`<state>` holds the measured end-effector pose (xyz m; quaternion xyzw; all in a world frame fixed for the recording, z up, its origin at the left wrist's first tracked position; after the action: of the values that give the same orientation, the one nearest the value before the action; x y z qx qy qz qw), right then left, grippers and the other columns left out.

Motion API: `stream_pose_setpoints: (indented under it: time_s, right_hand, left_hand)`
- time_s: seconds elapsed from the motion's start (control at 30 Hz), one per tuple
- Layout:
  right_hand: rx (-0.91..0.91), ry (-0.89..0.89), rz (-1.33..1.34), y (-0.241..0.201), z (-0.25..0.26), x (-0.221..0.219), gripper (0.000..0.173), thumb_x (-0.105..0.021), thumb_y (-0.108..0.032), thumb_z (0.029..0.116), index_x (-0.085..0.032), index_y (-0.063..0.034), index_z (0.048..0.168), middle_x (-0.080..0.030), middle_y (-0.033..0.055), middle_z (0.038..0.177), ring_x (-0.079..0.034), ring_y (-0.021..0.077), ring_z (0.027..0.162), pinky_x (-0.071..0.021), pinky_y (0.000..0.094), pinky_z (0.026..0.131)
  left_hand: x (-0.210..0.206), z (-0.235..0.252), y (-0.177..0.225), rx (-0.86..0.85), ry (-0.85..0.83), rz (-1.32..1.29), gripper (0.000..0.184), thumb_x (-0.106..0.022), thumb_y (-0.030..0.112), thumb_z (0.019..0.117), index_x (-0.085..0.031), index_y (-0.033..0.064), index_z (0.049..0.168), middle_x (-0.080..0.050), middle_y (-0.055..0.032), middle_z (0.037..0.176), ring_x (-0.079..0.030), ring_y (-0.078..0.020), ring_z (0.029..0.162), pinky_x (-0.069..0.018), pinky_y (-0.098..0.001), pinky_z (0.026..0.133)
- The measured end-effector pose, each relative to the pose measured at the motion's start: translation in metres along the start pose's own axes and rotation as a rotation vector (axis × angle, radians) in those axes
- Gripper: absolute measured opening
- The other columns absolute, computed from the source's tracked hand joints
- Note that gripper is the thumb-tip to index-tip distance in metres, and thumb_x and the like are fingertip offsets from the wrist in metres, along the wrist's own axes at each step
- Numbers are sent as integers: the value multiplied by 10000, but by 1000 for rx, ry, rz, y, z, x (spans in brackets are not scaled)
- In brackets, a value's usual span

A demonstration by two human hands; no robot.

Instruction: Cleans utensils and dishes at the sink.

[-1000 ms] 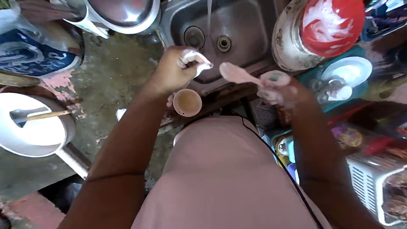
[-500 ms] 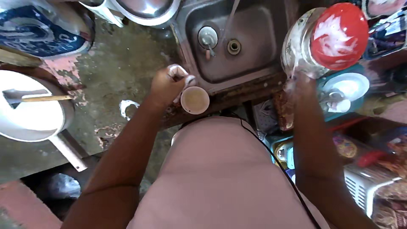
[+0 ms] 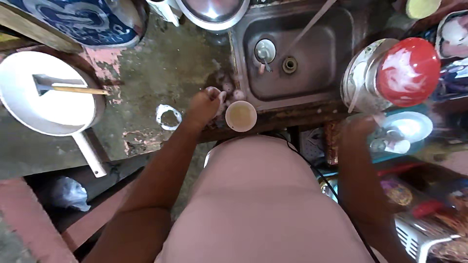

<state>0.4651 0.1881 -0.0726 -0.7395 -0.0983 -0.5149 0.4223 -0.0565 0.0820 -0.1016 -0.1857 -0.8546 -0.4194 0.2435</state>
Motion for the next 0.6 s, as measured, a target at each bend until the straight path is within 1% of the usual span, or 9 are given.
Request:
stream_pose_setpoints:
  time_s: [0.07, 0.1, 0.17, 0.23, 0.3, 0.4, 0.5, 0.57, 0.6]
  right_hand:
    - [68, 115, -22, -26, -24, 14, 508, -340, -302, 1103, -493, 48, 1438, -581, 223, 1414, -531, 299, 1355, -400, 417, 1151]
    - [141, 201, 44, -32, -34, 16, 497, -386, -313, 1093, -510, 36, 1423, -604, 213, 1378, -555, 288, 1326, -409, 400, 1141]
    - [291, 264, 195, -29, -45, 7, 458, -489, -237, 1056, -514, 51, 1410, -612, 203, 1366, -565, 250, 1322, -429, 351, 1145]
    - [416, 165, 306, -28, -55, -3, 439, -564, -162, 1034, -507, 84, 1392, -621, 206, 1340, -588, 230, 1292, -461, 342, 1125]
    - [485, 15, 437, -28, -58, -15, 392, -607, -137, 1021, -539, 71, 1346, -664, 167, 1255, -651, 195, 1184, -536, 350, 1047]
    - [531, -256, 571, -41, -70, -28, 330, -663, -71, 961, -565, 34, 1259, -682, 107, 1121, -688, 170, 1032, -597, 380, 928]
    - [641, -394, 379, -54, -80, -32, 280, -671, -84, 935, -609, 19, 1188, -690, 105, 1087, -694, 175, 993, -601, 389, 900]
    - [690, -435, 195, -63, -91, -30, 273, -676, -119, 929, -644, 12, 1166, -690, 134, 1131, -677, 189, 1060, -575, 390, 946]
    - [708, -459, 138, -65, -95, -29, 268, -671, -127, 924, -659, 8, 1155, -688, 146, 1147, -667, 200, 1085, -562, 398, 962]
  left_hand:
    - [2, 4, -3, -22, 19, -37, 418, -513, 494, 1056, -687, 130, 1167, -727, -84, 1066, -705, -211, 990, -562, -516, 918]
    - [3, 6, -2, -31, 29, -61, 415, -515, 487, 1057, -686, 125, 1167, -727, -80, 1072, -704, -201, 998, -559, -503, 926]
    - [3, 11, -1, -26, 38, -150, 403, -520, 479, 1056, -680, 128, 1172, -728, -58, 1084, -702, -161, 996, -569, -445, 922]
    - [-4, 19, 7, 29, 9, -312, 393, -512, 438, 1070, -661, 106, 1221, -722, -65, 1124, -696, -158, 973, -572, -409, 879]
    - [-19, 29, 26, 103, -53, -525, 394, -487, 394, 1092, -629, 90, 1299, -720, -70, 1126, -713, -162, 928, -604, -369, 820]
    - [-51, 46, 71, 145, -272, -686, 502, -415, 455, 1103, -545, 102, 1435, -706, -101, 1203, -714, -220, 977, -598, -411, 834]
    - [-92, 73, 106, 250, -421, -749, 599, -389, 545, 1085, -482, 113, 1490, -650, -151, 1347, -697, -293, 1111, -592, -477, 902]
    - [-119, 98, 118, 386, -443, -902, 582, -391, 531, 1084, -433, 149, 1522, -604, -161, 1405, -657, -304, 1192, -568, -475, 948]
    - [-130, 111, 121, 456, -440, -987, 557, -396, 510, 1085, -429, 160, 1516, -611, -140, 1407, -656, -276, 1199, -562, -445, 957]
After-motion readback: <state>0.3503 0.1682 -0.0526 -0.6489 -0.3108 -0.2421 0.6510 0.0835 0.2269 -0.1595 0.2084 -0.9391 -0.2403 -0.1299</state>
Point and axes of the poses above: each hand's wrist, its own z-axis towards the middle knuckle, its own x-axis out of the back of the hand, y = z × x, the point moved 6 cm from there along z, towards the middle knuckle
